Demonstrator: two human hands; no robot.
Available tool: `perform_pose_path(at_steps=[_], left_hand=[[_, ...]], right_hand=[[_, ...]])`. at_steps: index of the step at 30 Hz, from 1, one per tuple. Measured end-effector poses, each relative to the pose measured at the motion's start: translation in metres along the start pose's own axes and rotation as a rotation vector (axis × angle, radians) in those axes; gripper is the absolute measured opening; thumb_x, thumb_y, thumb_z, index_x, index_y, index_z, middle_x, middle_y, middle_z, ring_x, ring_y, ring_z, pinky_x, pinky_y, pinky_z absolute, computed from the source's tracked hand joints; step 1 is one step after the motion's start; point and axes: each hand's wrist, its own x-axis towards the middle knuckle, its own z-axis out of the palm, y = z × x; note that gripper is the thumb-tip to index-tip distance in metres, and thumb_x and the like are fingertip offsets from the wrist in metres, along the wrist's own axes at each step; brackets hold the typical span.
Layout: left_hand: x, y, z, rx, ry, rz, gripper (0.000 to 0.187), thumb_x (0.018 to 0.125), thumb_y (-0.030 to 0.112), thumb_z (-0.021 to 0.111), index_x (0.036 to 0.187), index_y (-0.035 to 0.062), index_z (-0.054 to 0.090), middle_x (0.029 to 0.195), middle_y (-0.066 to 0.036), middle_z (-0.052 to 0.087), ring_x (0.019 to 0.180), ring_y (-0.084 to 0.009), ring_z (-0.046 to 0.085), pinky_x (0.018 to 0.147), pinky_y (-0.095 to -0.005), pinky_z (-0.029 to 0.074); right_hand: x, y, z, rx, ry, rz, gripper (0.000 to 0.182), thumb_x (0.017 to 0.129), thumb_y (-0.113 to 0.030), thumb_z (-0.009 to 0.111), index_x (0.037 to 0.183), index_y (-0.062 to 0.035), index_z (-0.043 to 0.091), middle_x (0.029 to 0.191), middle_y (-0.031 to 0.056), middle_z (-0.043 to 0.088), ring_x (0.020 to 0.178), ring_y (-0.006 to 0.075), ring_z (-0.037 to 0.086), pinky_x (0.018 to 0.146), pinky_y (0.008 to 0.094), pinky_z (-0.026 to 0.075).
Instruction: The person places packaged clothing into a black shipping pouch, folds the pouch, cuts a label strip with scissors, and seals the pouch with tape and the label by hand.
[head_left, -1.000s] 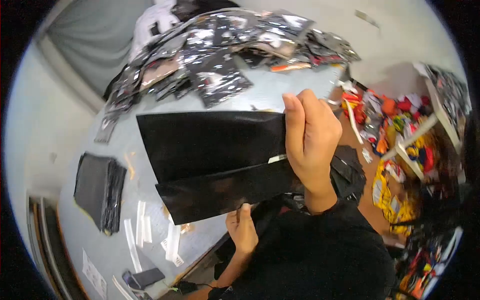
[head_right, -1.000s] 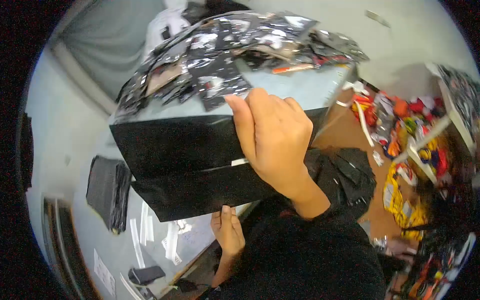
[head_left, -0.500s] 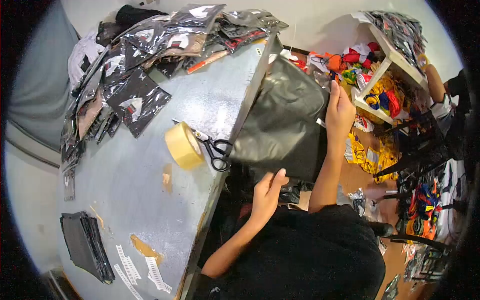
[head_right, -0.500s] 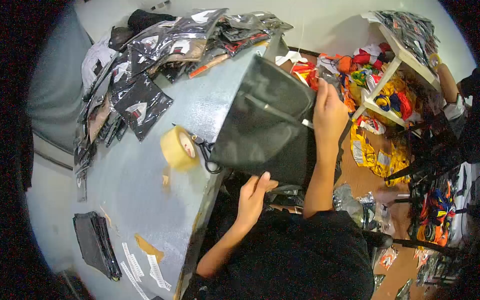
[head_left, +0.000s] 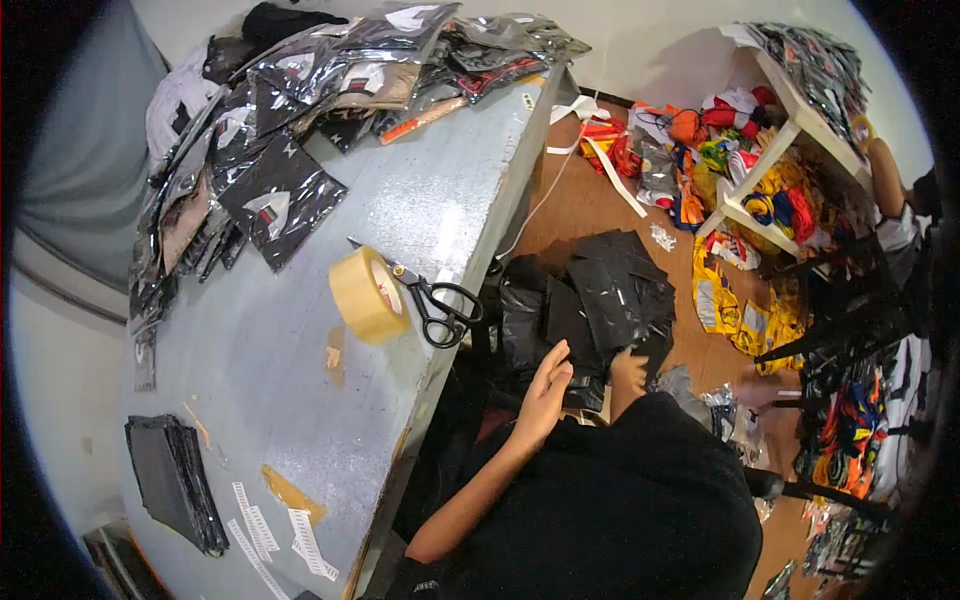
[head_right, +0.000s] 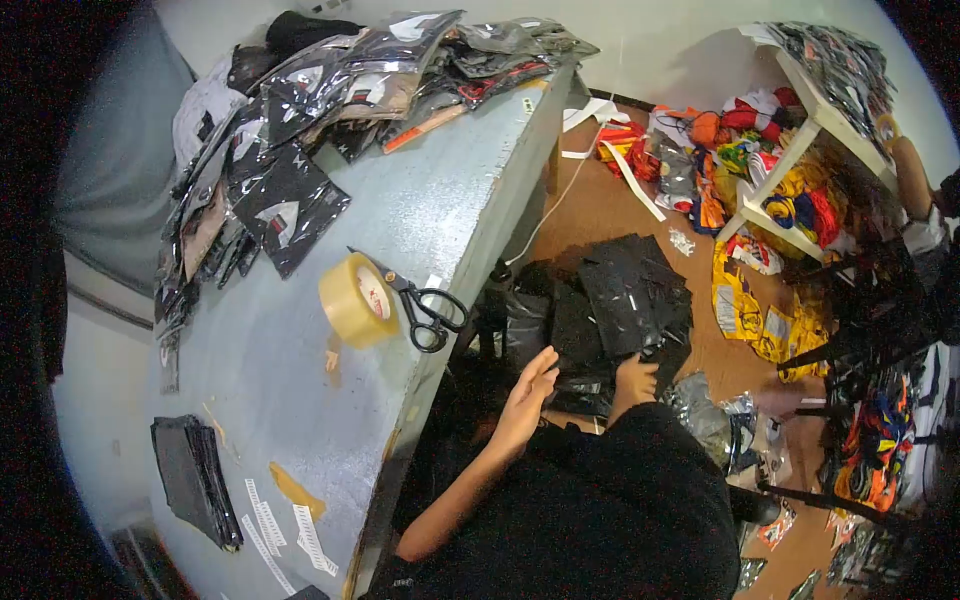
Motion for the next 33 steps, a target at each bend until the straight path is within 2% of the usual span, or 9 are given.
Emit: perform_pose_path(at_steps=[7,14,20,22,24,26,28,30,33], left_hand=[[-0.005,-0.009,-0.004,0.046,-0.102,-0.115,0.049,0.096,0.036,0.035,0.137,0.0085,0.032,0.136,-0.012,0.04,0.125,-0.0244,0.037,0.102,-0.0372,0.028],[-0.014,0.015,-0.015,0.093,-0.243,-0.057,0.051,0.097,0.039,0.031,0.133,0.003,0.037,0.131,-0.013,0.044,0.121,-0.0236,0.041,0.101,-0.0367,0.03],[-0.047,0.086,-0.028,0.12,-0.244,0.15,0.045,0.098,0.031,0.03,0.131,0.0011,0.039,0.128,-0.012,0.046,0.115,-0.0207,0.046,0.098,-0.0331,0.033],[-0.056,0.105,-0.043,0.153,-0.154,0.276,0.043,0.098,0.031,0.031,0.127,0.0003,0.041,0.126,-0.011,0.047,0.111,-0.02,0.049,0.096,-0.0326,0.036],[-0.063,0.126,-0.048,-0.012,0.238,0.469,0.036,0.097,0.032,0.033,0.114,0.0018,0.043,0.11,-0.009,0.051,0.091,-0.0177,0.057,0.084,-0.0297,0.043],[-0.061,0.133,-0.08,-0.105,0.562,0.594,0.029,0.097,0.028,0.034,0.111,0.0053,0.044,0.102,-0.007,0.052,0.079,-0.0121,0.054,0.074,-0.026,0.044],[-0.064,0.152,-0.112,-0.259,0.825,0.787,0.033,0.096,0.032,0.036,0.114,0.0059,0.044,0.104,-0.005,0.052,0.092,-0.0126,0.051,0.079,-0.0272,0.041],[-0.071,0.168,-0.146,-0.335,0.972,0.882,0.036,0.095,0.034,0.035,0.116,0.0054,0.044,0.106,-0.005,0.052,0.098,-0.0134,0.05,0.082,-0.0287,0.04],[-0.103,0.184,-0.191,-0.455,1.081,0.978,0.04,0.096,0.035,0.032,0.12,0.0053,0.043,0.111,-0.005,0.051,0.107,-0.016,0.047,0.09,-0.0318,0.038]], right_hand=[[-0.03,-0.039,-0.011,0.372,-0.12,0.111,0.056,0.084,-0.045,0.052,0.118,-0.0013,0.048,0.102,0.0202,0.057,0.085,0.0366,0.058,0.071,0.0509,0.044],[0.048,-0.159,-0.213,1.566,-0.269,0.096,0.054,0.093,-0.034,0.04,0.13,0.0054,0.034,0.133,0.0255,0.037,0.121,0.0379,0.037,0.1,0.0438,0.028],[0.029,-0.169,-0.398,2.281,-0.199,-0.017,0.044,0.095,-0.032,0.04,0.121,0.0042,0.04,0.119,0.0172,0.046,0.115,0.0272,0.043,0.102,0.0362,0.028],[0.0,-0.161,-0.453,2.598,-0.349,-0.158,0.032,0.094,-0.027,0.04,0.11,-0.0003,0.049,0.109,0.0112,0.053,0.106,0.0188,0.048,0.091,0.0347,0.036],[-0.044,-0.147,-0.509,2.634,-0.635,-0.313,0.026,0.093,-0.024,0.04,0.1,-0.0011,0.052,0.098,0.0093,0.057,0.095,0.0154,0.052,0.082,0.032,0.04],[-0.103,-0.14,-0.547,2.697,-0.918,-0.748,0.022,0.092,-0.019,0.041,0.094,-0.0011,0.054,0.09,0.0098,0.058,0.083,0.0164,0.057,0.075,0.0292,0.044],[-0.16,-0.129,-0.58,2.683,-1.408,-1.159,0.019,0.091,-0.012,0.043,0.086,-0.0003,0.057,0.089,0.0086,0.058,0.082,0.0153,0.057,0.076,0.0271,0.043],[-0.214,-0.116,-0.597,2.401,-1.39,-1.461,0.011,0.086,-0.009,0.051,0.09,-0.0025,0.059,0.078,0.0067,0.061,0.071,0.0149,0.061,0.065,0.0271,0.044],[-0.291,-0.107,-0.589,2.206,-1.62,-1.588,0.017,0.089,-0.014,0.049,0.092,-0.001,0.06,0.076,0.0065,0.062,0.073,0.0123,0.058,0.066,0.0257,0.044]])
